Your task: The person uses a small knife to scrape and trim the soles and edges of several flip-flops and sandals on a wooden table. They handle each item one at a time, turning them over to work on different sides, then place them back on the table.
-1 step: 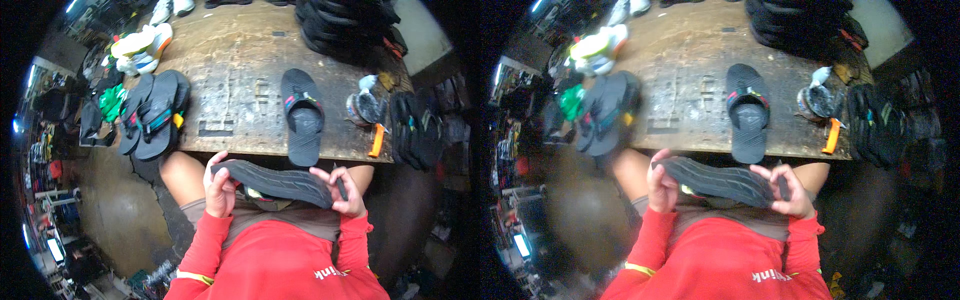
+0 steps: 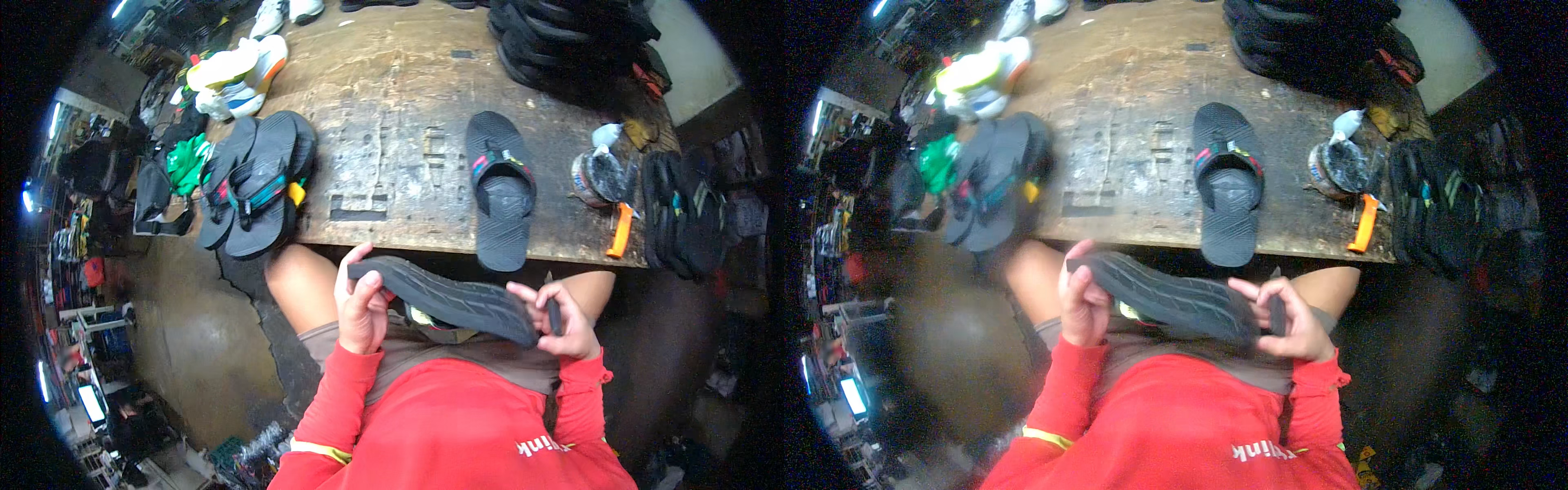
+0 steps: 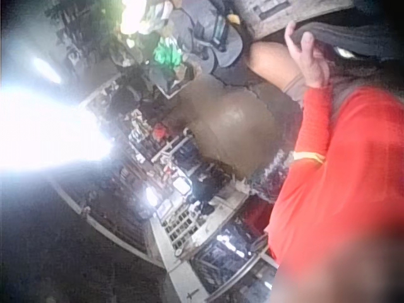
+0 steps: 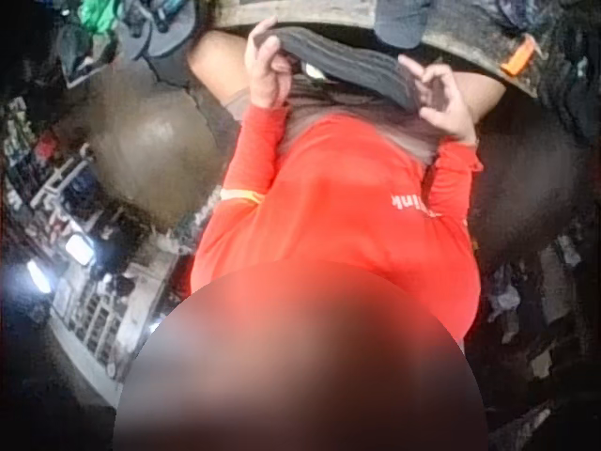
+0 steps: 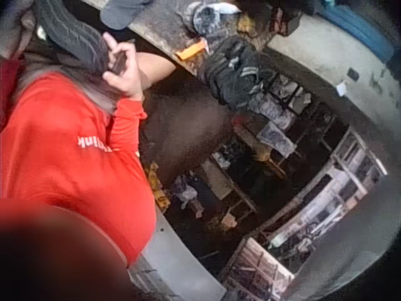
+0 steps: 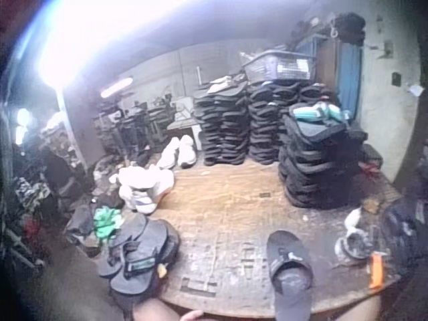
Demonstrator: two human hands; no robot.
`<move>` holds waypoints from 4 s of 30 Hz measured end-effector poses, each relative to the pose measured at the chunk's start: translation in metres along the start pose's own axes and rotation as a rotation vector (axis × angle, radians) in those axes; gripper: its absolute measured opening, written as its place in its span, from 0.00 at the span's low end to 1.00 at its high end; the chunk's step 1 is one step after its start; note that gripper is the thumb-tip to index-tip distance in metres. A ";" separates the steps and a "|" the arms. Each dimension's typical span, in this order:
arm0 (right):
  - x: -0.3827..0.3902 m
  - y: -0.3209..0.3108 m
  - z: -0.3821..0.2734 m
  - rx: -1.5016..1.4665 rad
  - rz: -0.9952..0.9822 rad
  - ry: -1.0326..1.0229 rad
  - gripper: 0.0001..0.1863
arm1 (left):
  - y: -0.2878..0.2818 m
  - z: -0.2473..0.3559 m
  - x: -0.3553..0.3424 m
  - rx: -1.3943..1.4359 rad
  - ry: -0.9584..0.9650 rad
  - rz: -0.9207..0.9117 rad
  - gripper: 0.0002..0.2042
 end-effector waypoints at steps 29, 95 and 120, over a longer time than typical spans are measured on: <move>-0.074 0.089 0.033 1.073 0.215 -0.504 0.28 | 0.043 0.006 0.039 -1.289 1.642 -0.502 0.20; 0.110 -0.144 -0.285 1.394 1.443 -1.043 0.29 | 0.014 0.066 0.036 -1.477 1.295 -0.142 0.11; 0.099 -0.185 -0.360 1.783 1.401 -1.014 0.23 | 0.032 0.001 0.031 -1.227 0.824 -0.481 0.09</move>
Point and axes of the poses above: each hand's wrist, its own x-axis away from the middle knuckle, its own y-axis out of the palm, z = x × y, the point moved 5 cm from there along -x, towards the middle knuckle, and after that the axes turned 11 degrees about z, right-handed, at the moved point
